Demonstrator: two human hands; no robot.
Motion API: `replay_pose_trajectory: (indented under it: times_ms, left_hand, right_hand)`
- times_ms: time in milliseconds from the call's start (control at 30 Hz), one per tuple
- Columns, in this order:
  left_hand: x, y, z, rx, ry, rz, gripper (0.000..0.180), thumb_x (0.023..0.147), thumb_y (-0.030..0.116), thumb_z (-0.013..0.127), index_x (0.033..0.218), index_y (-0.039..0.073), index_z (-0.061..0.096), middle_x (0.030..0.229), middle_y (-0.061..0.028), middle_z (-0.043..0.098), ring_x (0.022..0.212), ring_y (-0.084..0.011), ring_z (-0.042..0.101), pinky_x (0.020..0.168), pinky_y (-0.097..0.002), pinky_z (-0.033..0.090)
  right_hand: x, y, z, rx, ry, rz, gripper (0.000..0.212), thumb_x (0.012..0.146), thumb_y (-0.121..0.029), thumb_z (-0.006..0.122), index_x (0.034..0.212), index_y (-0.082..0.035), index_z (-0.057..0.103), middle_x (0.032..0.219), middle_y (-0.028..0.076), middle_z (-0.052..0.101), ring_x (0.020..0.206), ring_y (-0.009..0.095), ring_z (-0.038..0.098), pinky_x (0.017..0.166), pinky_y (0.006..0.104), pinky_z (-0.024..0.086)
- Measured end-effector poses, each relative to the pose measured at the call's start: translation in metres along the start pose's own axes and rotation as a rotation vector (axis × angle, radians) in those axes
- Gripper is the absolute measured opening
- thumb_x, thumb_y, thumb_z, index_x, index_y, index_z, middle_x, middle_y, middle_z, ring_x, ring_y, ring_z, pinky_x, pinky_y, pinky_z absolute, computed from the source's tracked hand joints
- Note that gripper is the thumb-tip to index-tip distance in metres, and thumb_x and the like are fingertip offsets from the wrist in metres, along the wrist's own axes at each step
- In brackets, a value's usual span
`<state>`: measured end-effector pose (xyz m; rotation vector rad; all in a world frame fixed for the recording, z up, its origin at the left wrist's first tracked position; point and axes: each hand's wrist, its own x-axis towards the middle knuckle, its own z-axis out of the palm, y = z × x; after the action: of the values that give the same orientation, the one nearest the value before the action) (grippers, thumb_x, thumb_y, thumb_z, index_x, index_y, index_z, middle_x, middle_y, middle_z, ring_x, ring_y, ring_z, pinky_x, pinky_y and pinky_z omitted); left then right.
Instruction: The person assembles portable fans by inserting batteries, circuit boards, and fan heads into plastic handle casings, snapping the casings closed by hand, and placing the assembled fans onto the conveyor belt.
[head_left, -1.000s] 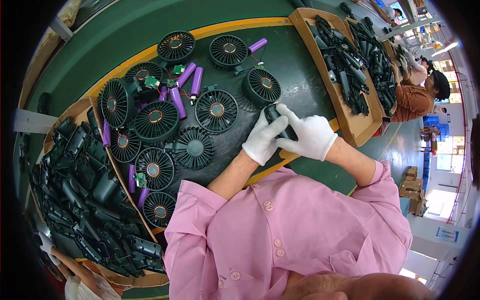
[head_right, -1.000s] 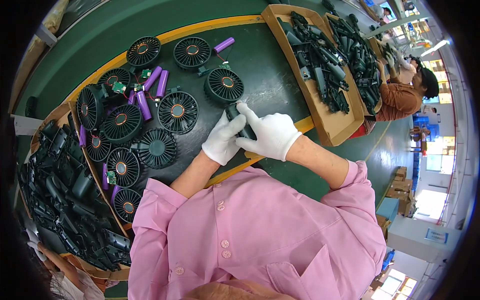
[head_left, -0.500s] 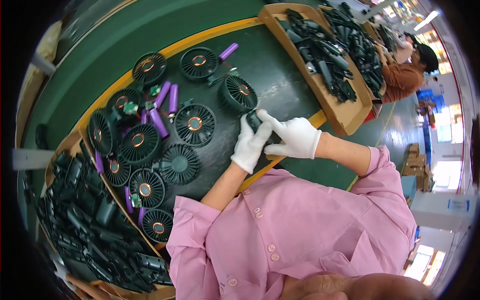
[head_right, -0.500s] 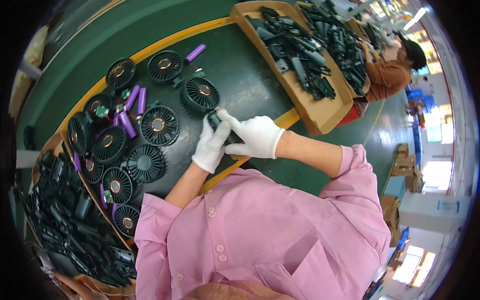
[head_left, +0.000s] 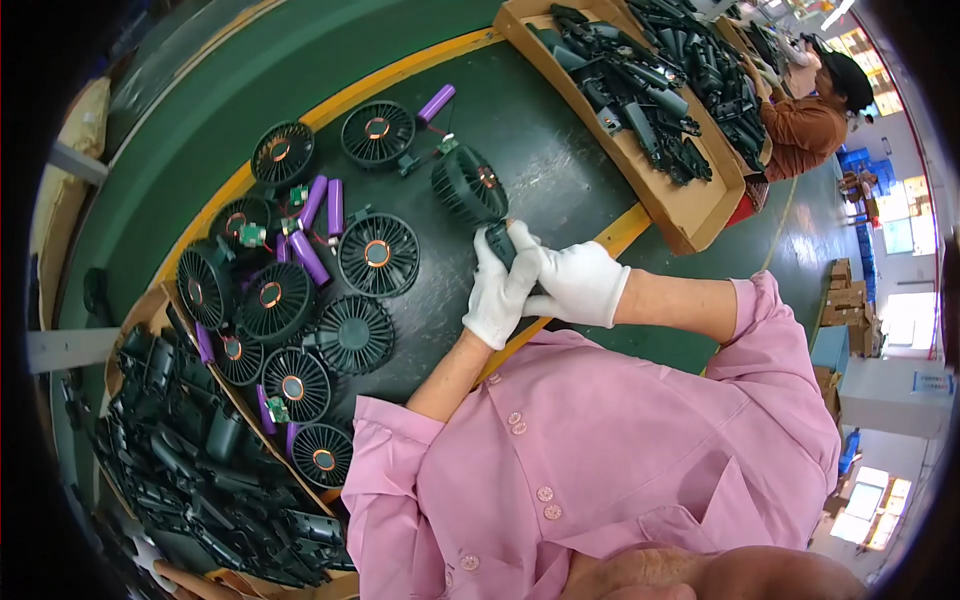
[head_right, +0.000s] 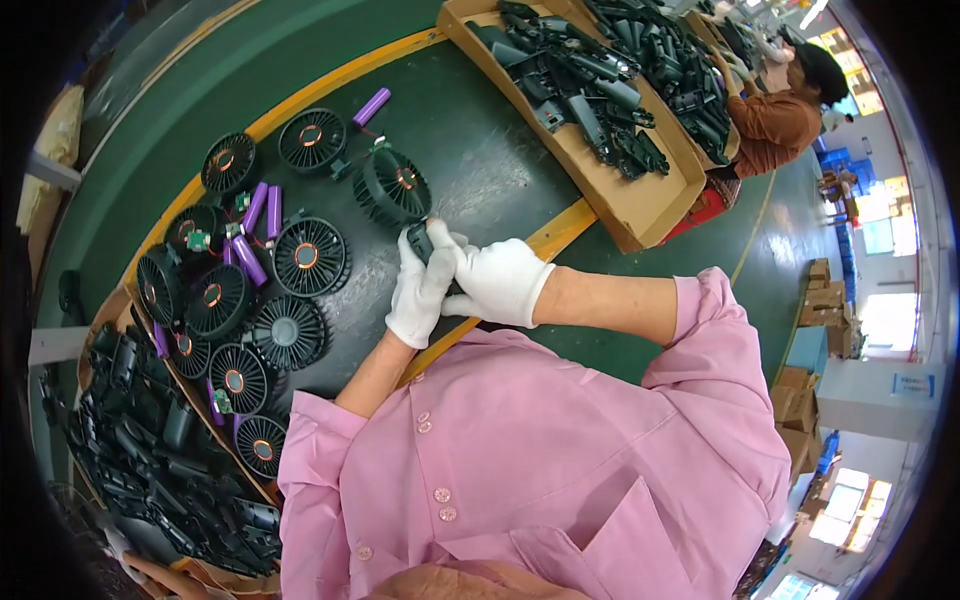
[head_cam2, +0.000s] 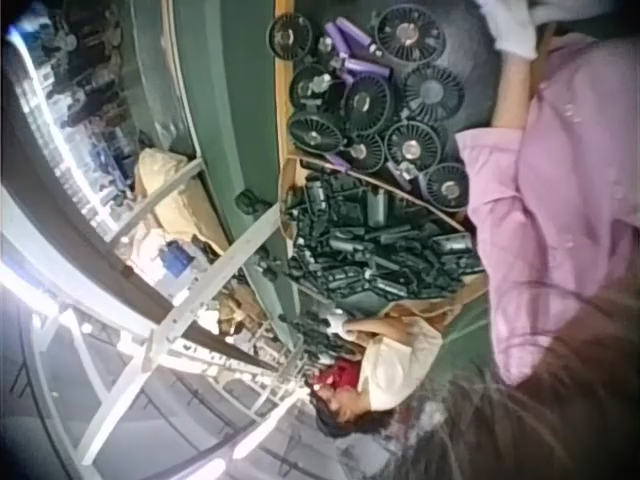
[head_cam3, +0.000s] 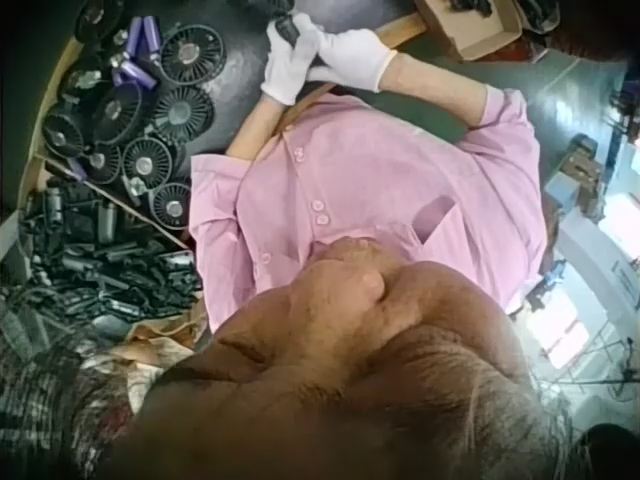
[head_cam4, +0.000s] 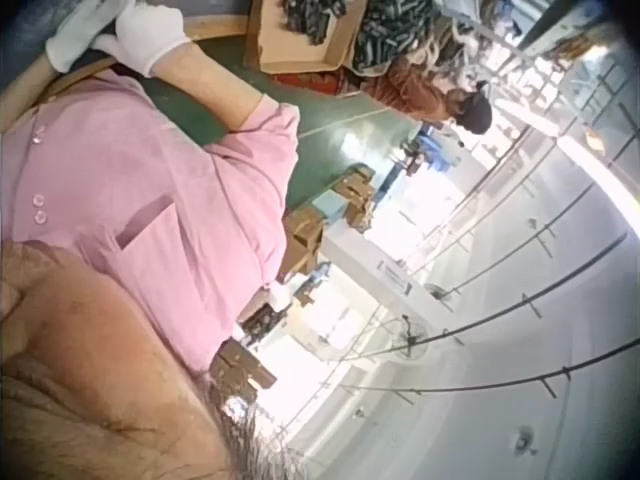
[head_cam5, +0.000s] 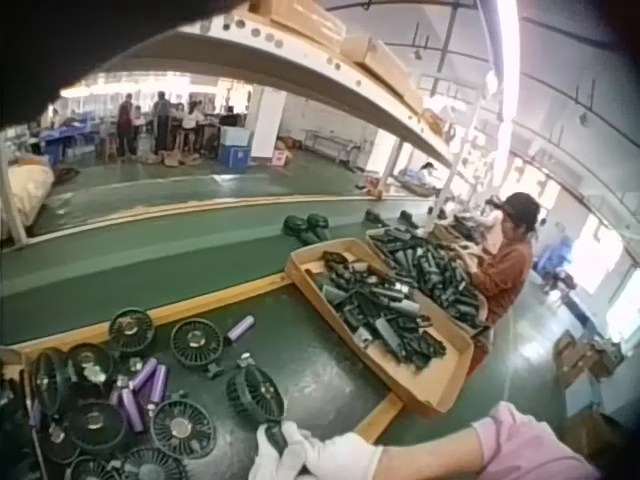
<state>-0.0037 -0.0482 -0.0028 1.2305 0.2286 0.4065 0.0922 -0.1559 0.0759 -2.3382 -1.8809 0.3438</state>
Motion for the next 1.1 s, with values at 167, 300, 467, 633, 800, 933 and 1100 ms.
replay_pose_trajectory:
  times_ms: [167,300,467,633,800,933,1100]
  left_hand:
    - [0.003,0.005,-0.003,-0.419,0.171,-0.095,0.037,0.096,0.024,0.055,0.121,0.001,0.041,0.109,-0.0143,0.06,0.095,-0.0211,0.06,0.087,-0.0347,0.048]
    - [0.005,0.015,-0.021,-0.721,0.134,-0.13,0.031,0.092,0.017,0.061,0.118,0.004,0.048,0.113,-0.0132,0.059,0.097,-0.0236,0.06,0.091,-0.0379,0.049]
    - [0.011,0.016,-0.03,-0.708,0.062,0.004,0.036,0.088,0.016,0.068,0.118,0.005,0.051,0.112,-0.0127,0.059,0.111,-0.0247,0.055,0.101,-0.0407,0.043]
    - [0.002,0.021,-0.035,-0.584,0.041,0.017,0.043,0.085,0.018,0.071,0.121,0.005,0.049,0.111,-0.0132,0.061,0.113,-0.0273,0.054,0.102,-0.0445,0.04]
    - [0.006,0.023,-0.029,-0.598,0.044,0.048,0.039,0.088,0.02,0.068,0.119,0.005,0.051,0.107,-0.01,0.063,0.106,-0.0268,0.058,0.103,-0.0442,0.04]
    - [0.009,0.017,-0.03,-0.662,0.06,0.037,0.035,0.087,0.019,0.069,0.115,0.004,0.054,0.104,-0.0109,0.065,0.102,-0.0264,0.06,0.099,-0.0442,0.044]
    - [0.005,0.016,-0.038,-0.701,0.1,0.037,0.038,0.086,0.02,0.07,0.116,0.005,0.054,0.105,-0.0109,0.064,0.103,-0.0285,0.06,0.097,-0.0452,0.046]
  right_hand:
    - [0.008,-0.001,0.001,0.106,-0.129,0.018,0.096,0.08,-0.051,0.065,0.145,0.001,0.017,0.079,0.021,0.064,0.062,0.036,0.064,0.057,0.0429,0.053]
    - [0.012,-0.002,-0.014,0.505,-0.14,0.168,0.088,0.08,-0.04,0.065,0.147,-0.008,0.017,0.081,0.019,0.067,0.068,0.038,0.065,0.064,0.0435,0.052]
    - [0.016,0.007,-0.002,0.886,-0.003,0.25,0.066,0.081,-0.037,0.065,0.132,-0.003,0.043,0.074,0.015,0.067,0.07,0.031,0.067,0.067,0.0354,0.053]
    - [0.025,0.002,0.003,0.85,-0.137,0.138,0.055,0.083,-0.036,0.063,0.123,-0.001,0.051,0.075,0.017,0.067,0.071,0.028,0.068,0.068,0.0348,0.053]
    - [0.025,0.002,0.032,0.606,0.29,0.089,0.046,0.083,-0.045,0.062,0.109,-0.008,0.06,0.076,0.023,0.064,0.073,0.04,0.064,0.067,0.0447,0.052]
    - [0.026,-0.002,0.034,0.69,0.227,0.155,0.043,0.081,-0.043,0.063,0.105,-0.007,0.062,0.082,0.022,0.065,0.076,0.041,0.064,0.07,0.0453,0.051]
    - [0.031,-0.002,0.018,0.711,0.126,0.111,0.044,0.079,-0.039,0.066,0.107,-0.006,0.059,0.085,0.022,0.065,0.078,0.04,0.064,0.07,0.0442,0.051]
